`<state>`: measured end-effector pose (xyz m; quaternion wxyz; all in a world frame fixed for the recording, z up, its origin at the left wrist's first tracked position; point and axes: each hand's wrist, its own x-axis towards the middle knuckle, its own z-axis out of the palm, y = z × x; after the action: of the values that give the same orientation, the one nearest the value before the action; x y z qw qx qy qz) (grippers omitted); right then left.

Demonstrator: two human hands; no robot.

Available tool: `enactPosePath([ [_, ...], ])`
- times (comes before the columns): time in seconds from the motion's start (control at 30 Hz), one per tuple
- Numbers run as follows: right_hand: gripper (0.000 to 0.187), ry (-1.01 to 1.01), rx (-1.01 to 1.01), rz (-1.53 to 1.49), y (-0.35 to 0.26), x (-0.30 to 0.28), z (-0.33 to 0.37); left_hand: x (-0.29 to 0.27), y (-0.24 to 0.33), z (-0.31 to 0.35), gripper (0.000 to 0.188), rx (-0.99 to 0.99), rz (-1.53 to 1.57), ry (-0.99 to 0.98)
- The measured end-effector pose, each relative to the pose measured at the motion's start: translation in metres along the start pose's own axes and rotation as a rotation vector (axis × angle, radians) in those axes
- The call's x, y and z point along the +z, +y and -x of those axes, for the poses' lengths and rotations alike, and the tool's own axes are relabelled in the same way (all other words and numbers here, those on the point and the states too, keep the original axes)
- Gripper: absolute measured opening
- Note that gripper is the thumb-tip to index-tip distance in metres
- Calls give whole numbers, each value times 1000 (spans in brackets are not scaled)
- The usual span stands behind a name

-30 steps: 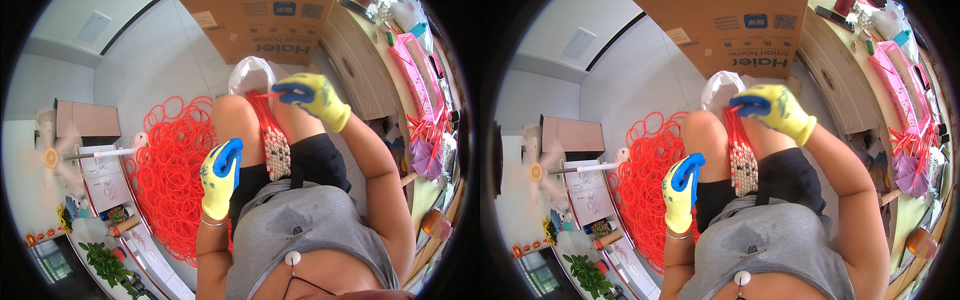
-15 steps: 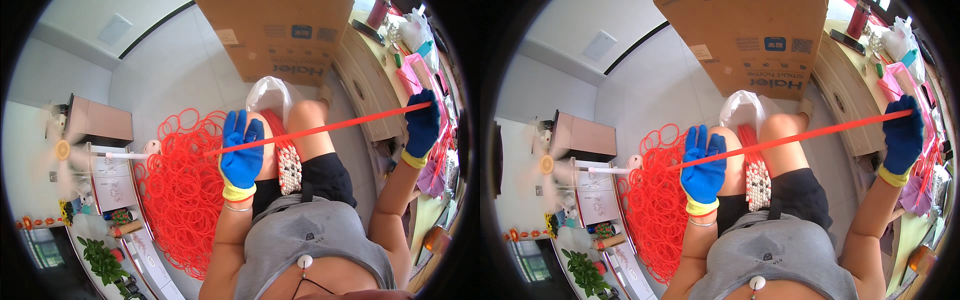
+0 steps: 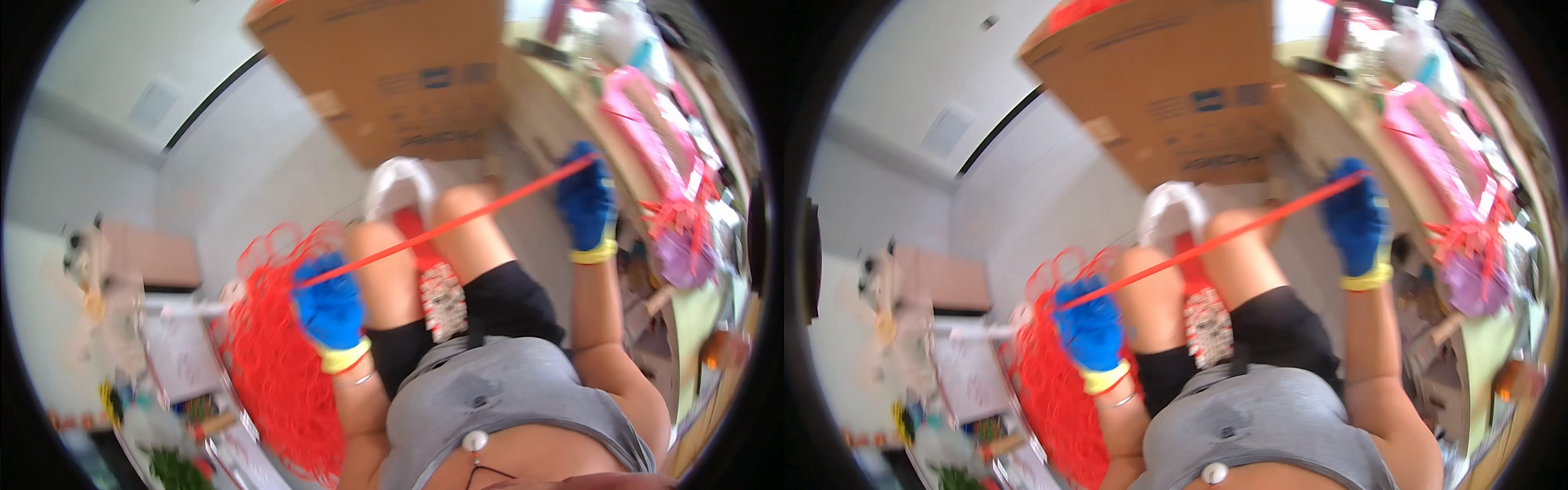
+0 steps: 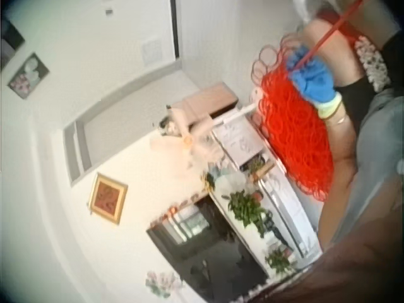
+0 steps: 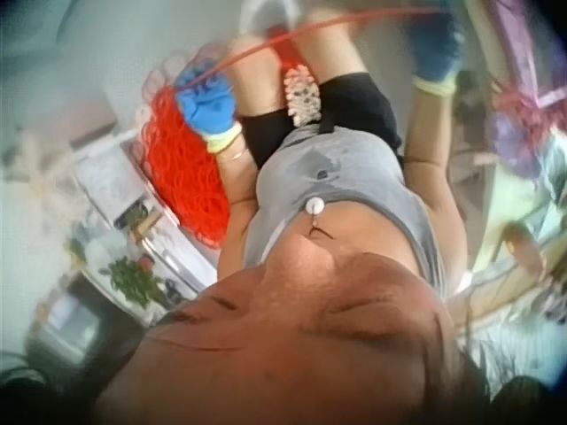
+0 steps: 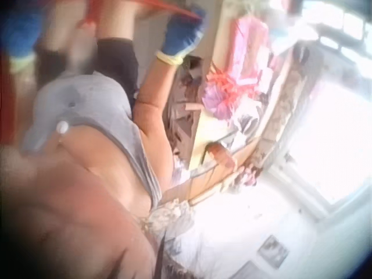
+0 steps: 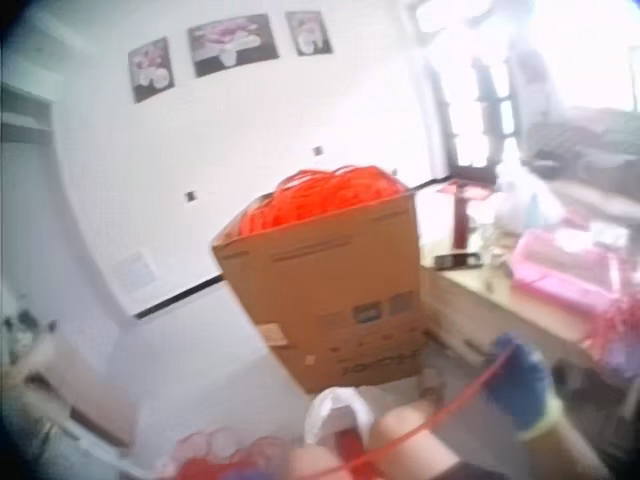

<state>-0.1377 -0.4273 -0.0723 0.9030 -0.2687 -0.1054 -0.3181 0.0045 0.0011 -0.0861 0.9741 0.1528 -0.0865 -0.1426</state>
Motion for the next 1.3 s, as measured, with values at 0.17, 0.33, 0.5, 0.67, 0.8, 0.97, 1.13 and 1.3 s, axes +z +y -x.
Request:
enactPosePath([
  [0.17, 36, 51, 62, -228, 24, 14, -10, -22, 2, -1, 38, 14, -95, -101],
  [0.33, 28, 36, 66, -263, 28, 30, -20, -20, 5, 1, 41, 16, -85, -79],
  [0.5, 20, 120, 43, -492, 26, 26, -28, 11, 3, -11, 22, 23, 21, -5],
  [0.67, 16, 29, 127, -677, 19, 38, -29, 44, 7, -19, 27, -49, 293, -104],
  [0.8, 20, -103, 218, -492, 10, 63, -20, 65, 17, -15, 44, -56, 214, -419],
  [0.97, 33, -369, 317, 169, -12, 101, 6, 92, 31, 0, 41, -227, -320, -774],
  [1.13, 21, -975, 451, 1019, 5, 149, 12, 139, 20, 51, 23, -334, -1446, -479],
  [1.3, 29, -1199, 352, 1452, 33, 170, 45, 139, 0, 57, 19, -217, -1775, -642],
])
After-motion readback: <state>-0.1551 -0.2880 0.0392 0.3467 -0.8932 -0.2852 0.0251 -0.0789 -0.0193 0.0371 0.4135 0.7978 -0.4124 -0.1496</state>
